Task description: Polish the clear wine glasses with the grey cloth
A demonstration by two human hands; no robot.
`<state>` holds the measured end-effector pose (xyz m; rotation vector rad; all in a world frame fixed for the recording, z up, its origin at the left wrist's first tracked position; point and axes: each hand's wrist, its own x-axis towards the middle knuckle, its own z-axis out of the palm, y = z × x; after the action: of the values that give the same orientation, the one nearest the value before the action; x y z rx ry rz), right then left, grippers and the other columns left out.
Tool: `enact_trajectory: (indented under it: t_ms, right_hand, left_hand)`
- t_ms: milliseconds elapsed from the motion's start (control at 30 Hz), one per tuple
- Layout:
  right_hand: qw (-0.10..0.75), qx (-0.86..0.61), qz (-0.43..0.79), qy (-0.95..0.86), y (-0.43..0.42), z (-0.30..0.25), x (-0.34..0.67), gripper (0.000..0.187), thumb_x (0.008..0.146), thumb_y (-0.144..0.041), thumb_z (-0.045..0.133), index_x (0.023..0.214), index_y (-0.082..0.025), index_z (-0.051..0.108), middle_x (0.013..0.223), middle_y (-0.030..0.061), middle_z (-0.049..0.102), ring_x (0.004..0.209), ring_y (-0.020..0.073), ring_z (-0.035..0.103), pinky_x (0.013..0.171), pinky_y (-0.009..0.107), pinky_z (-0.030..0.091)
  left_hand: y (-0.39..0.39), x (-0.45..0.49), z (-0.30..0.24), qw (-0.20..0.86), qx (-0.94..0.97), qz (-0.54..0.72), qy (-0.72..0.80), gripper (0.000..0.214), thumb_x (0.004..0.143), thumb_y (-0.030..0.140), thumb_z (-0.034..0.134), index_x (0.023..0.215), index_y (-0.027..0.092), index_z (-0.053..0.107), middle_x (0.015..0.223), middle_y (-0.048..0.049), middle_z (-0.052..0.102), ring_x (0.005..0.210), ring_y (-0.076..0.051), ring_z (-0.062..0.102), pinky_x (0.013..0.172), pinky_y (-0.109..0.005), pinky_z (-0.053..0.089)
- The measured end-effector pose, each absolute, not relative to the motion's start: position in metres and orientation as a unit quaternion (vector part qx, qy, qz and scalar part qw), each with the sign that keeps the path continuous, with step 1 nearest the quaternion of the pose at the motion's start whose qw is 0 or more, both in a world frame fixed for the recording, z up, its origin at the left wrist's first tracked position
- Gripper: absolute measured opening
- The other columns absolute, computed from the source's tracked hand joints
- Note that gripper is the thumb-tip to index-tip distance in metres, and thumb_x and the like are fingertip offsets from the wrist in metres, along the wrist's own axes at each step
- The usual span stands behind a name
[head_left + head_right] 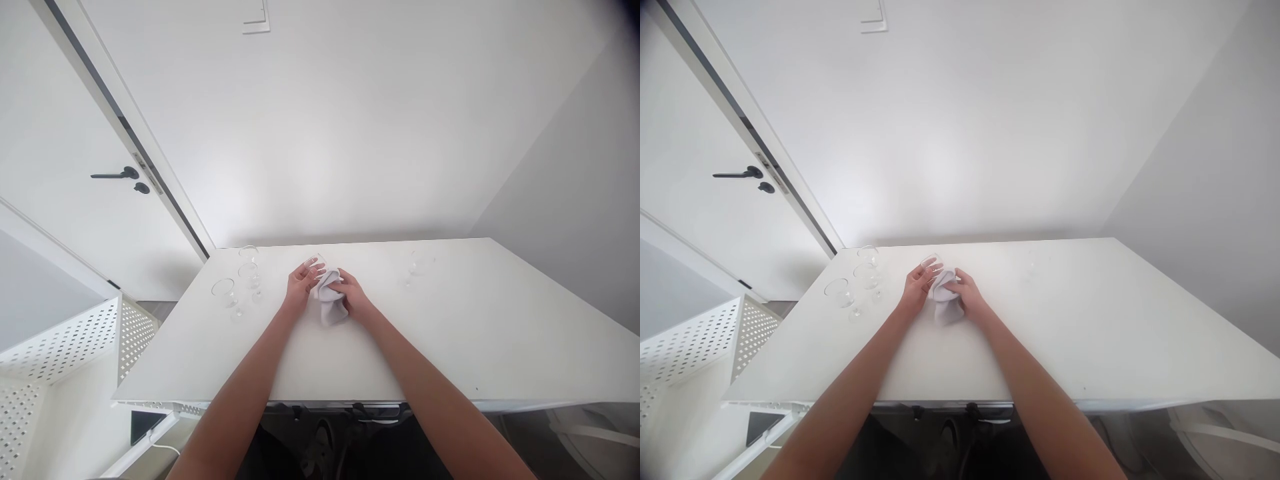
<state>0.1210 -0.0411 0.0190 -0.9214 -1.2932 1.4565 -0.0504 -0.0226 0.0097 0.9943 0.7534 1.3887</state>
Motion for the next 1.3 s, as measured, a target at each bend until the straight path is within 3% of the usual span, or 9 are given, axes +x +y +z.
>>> enact_trajectory:
  t_ms: [133,300,467,567,667,767,967,1133,1300]
  right_hand:
    - [0.456,-0.341,0.66,-0.491,-0.041,0.021,0.123,0.033,0.073,-0.041,0.076,0.092,-0.024,0.055,0.086,0.0016,0.065,0.078,0.0196,0.059,0.07,0.032,0.044]
    - [0.515,-0.437,0.452,-0.582,-0.038,0.013,0.12,0.034,0.07,-0.034,0.076,0.076,-0.024,0.044,0.069,-0.0047,0.052,0.066,0.0142,0.044,0.064,0.028,0.038]
    - [0.462,-0.36,0.63,-0.51,-0.038,0.018,0.123,0.033,0.076,-0.046,0.073,0.091,-0.023,0.055,0.082,0.0022,0.064,0.073,0.0188,0.056,0.067,0.032,0.044]
    - [0.46,-0.357,0.596,-0.553,-0.038,0.017,0.124,0.036,0.072,-0.045,0.077,0.088,-0.024,0.053,0.082,0.0006,0.064,0.073,0.0183,0.056,0.068,0.031,0.044]
    - [0.486,-0.377,0.508,-0.603,-0.037,0.012,0.12,0.036,0.073,-0.043,0.077,0.081,-0.024,0.047,0.073,-0.0041,0.059,0.067,0.0149,0.05,0.065,0.028,0.04]
    - [0.53,-0.389,0.518,-0.548,-0.032,0.006,0.12,0.032,0.078,-0.046,0.072,0.091,-0.025,0.051,0.078,-0.0026,0.064,0.067,0.0158,0.054,0.064,0.029,0.043]
    - [0.673,-0.45,0.488,-0.326,-0.013,-0.005,0.137,0.038,0.084,-0.057,0.064,0.105,-0.026,0.06,0.11,0.0089,0.07,0.101,0.0273,0.065,0.079,0.039,0.053]
    - [0.624,-0.393,0.605,-0.3,-0.011,-0.004,0.131,0.042,0.083,-0.061,0.064,0.105,-0.026,0.066,0.106,0.0095,0.072,0.099,0.0296,0.067,0.075,0.043,0.055]
    - [0.578,-0.373,0.637,-0.349,-0.019,0.001,0.125,0.044,0.07,-0.049,0.083,0.102,-0.02,0.071,0.105,0.0093,0.074,0.095,0.0275,0.067,0.078,0.039,0.053]
  left_hand:
    - [-0.022,-0.05,0.008,0.595,0.437,0.598,0.311,0.054,0.079,0.045,0.081,0.125,0.02,0.068,0.131,-0.0167,0.068,0.115,-0.031,0.067,0.096,-0.046,0.051]
    - [-0.021,-0.049,0.007,0.566,0.461,0.596,0.335,0.064,0.074,0.042,0.086,0.131,0.023,0.065,0.134,-0.0161,0.066,0.12,-0.032,0.065,0.097,-0.044,0.05]
    - [-0.022,-0.051,0.01,0.6,0.447,0.588,0.308,0.053,0.081,0.046,0.079,0.126,0.021,0.067,0.132,-0.0158,0.066,0.116,-0.03,0.066,0.094,-0.042,0.051]
    - [-0.022,-0.052,0.011,0.605,0.444,0.589,0.3,0.056,0.079,0.045,0.081,0.127,0.022,0.067,0.133,-0.0153,0.066,0.116,-0.03,0.066,0.093,-0.041,0.051]
    - [-0.022,-0.051,0.011,0.596,0.439,0.602,0.3,0.059,0.076,0.043,0.084,0.128,0.022,0.066,0.133,-0.0152,0.066,0.116,-0.03,0.066,0.094,-0.041,0.051]
    - [-0.021,-0.051,0.01,0.59,0.428,0.614,0.304,0.058,0.077,0.044,0.084,0.127,0.022,0.066,0.132,-0.0147,0.066,0.117,-0.029,0.066,0.097,-0.042,0.051]
    - [-0.016,-0.058,0.008,0.565,0.386,0.665,0.301,0.056,0.08,0.044,0.081,0.13,0.025,0.064,0.141,-0.0123,0.06,0.131,-0.029,0.058,0.106,-0.045,0.05]
    - [-0.019,-0.052,0.011,0.533,0.395,0.692,0.284,0.058,0.074,0.037,0.087,0.126,0.028,0.062,0.143,-0.0105,0.056,0.133,-0.029,0.057,0.107,-0.046,0.051]
    - [-0.036,-0.037,0.023,0.532,0.511,0.622,0.261,0.064,0.068,0.029,0.091,0.123,0.027,0.059,0.133,-0.0117,0.063,0.125,-0.03,0.062,0.106,-0.048,0.049]
